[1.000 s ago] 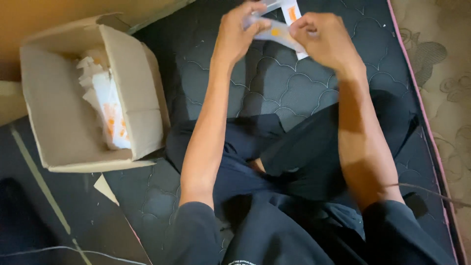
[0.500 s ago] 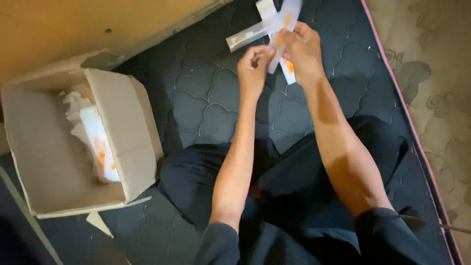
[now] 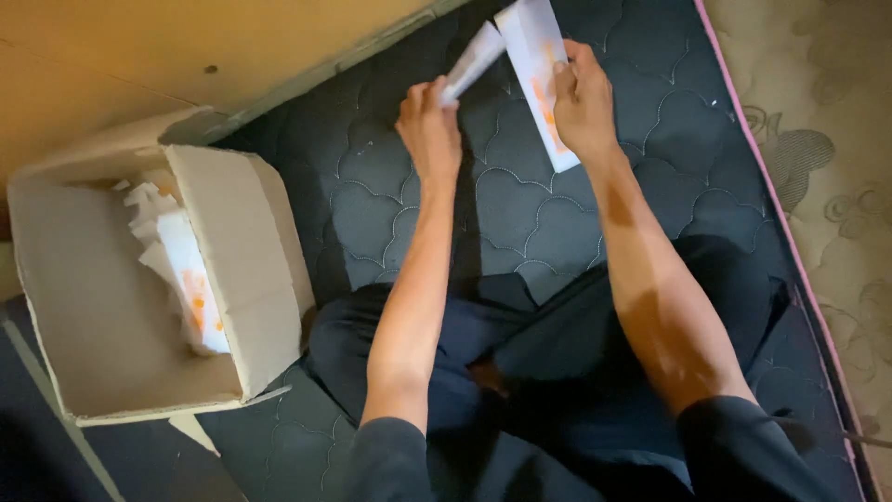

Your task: The person is manually inserting small printed cards into clear plastic protective sleeves.

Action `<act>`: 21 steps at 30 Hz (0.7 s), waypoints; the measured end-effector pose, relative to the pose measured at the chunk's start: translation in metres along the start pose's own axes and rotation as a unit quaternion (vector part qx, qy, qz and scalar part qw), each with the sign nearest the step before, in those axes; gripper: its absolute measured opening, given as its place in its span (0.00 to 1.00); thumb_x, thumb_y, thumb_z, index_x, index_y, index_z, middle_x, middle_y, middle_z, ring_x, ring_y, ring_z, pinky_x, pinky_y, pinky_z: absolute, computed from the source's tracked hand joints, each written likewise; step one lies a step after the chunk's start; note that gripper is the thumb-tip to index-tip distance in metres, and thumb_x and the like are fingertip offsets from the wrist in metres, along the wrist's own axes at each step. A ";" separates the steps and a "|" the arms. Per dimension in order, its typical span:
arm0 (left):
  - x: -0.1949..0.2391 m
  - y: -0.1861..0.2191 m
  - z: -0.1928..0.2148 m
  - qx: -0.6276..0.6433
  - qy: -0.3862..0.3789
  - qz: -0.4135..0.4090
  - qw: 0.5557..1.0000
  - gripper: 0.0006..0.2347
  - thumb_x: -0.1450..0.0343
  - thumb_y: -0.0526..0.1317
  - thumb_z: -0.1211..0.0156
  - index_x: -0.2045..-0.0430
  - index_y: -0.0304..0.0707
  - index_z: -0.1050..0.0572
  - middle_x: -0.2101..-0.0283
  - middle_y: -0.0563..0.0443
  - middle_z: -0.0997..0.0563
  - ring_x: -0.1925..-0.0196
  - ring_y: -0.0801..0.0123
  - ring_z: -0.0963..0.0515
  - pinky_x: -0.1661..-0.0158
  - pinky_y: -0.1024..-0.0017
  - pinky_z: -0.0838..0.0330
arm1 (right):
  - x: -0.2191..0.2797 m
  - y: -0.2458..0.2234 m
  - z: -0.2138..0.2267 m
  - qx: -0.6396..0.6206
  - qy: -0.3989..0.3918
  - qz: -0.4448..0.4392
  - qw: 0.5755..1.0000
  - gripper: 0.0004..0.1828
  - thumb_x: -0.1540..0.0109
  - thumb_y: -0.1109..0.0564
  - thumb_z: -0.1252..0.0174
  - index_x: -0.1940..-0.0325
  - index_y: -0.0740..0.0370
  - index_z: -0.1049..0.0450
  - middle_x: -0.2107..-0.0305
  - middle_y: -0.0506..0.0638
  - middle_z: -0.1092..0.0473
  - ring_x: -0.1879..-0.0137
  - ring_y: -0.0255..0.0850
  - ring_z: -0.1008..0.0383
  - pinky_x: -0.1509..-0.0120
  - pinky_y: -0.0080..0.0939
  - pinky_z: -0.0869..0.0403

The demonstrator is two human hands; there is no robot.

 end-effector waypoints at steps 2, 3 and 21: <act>0.006 -0.014 0.007 0.024 0.019 0.037 0.999 0.18 0.33 0.34 0.27 0.49 0.43 0.23 0.51 0.50 0.22 0.51 0.55 0.20 0.56 0.55 0.25 | 0.002 -0.006 -0.004 0.007 -0.005 0.005 1.000 0.20 0.25 0.51 0.61 0.33 0.63 0.37 0.47 0.58 0.27 0.48 0.50 0.27 0.53 0.50 0.33; 0.007 -0.018 0.010 0.034 0.013 0.053 0.998 0.18 0.32 0.34 0.29 0.47 0.42 0.24 0.50 0.48 0.23 0.49 0.54 0.22 0.54 0.54 0.25 | 0.002 -0.008 -0.006 0.027 -0.013 -0.005 1.000 0.20 0.25 0.53 0.60 0.31 0.62 0.39 0.44 0.62 0.28 0.46 0.56 0.26 0.52 0.52 0.32; 0.008 0.006 0.000 0.019 -0.003 -0.015 1.000 0.22 0.35 0.39 0.23 0.48 0.50 0.25 0.50 0.53 0.24 0.49 0.51 0.25 0.59 0.51 0.27 | 0.032 0.013 -0.027 0.315 0.044 -0.106 0.942 0.39 0.42 0.41 0.27 0.34 0.59 0.34 0.48 0.58 0.35 0.46 0.61 0.34 0.53 0.67 0.29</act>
Point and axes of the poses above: each hand's wrist, its own x-axis away from the middle knuckle, its own z-axis out of the back of the hand, y = z × x, the point moved 4 cm from there along -x, towards the middle knuckle
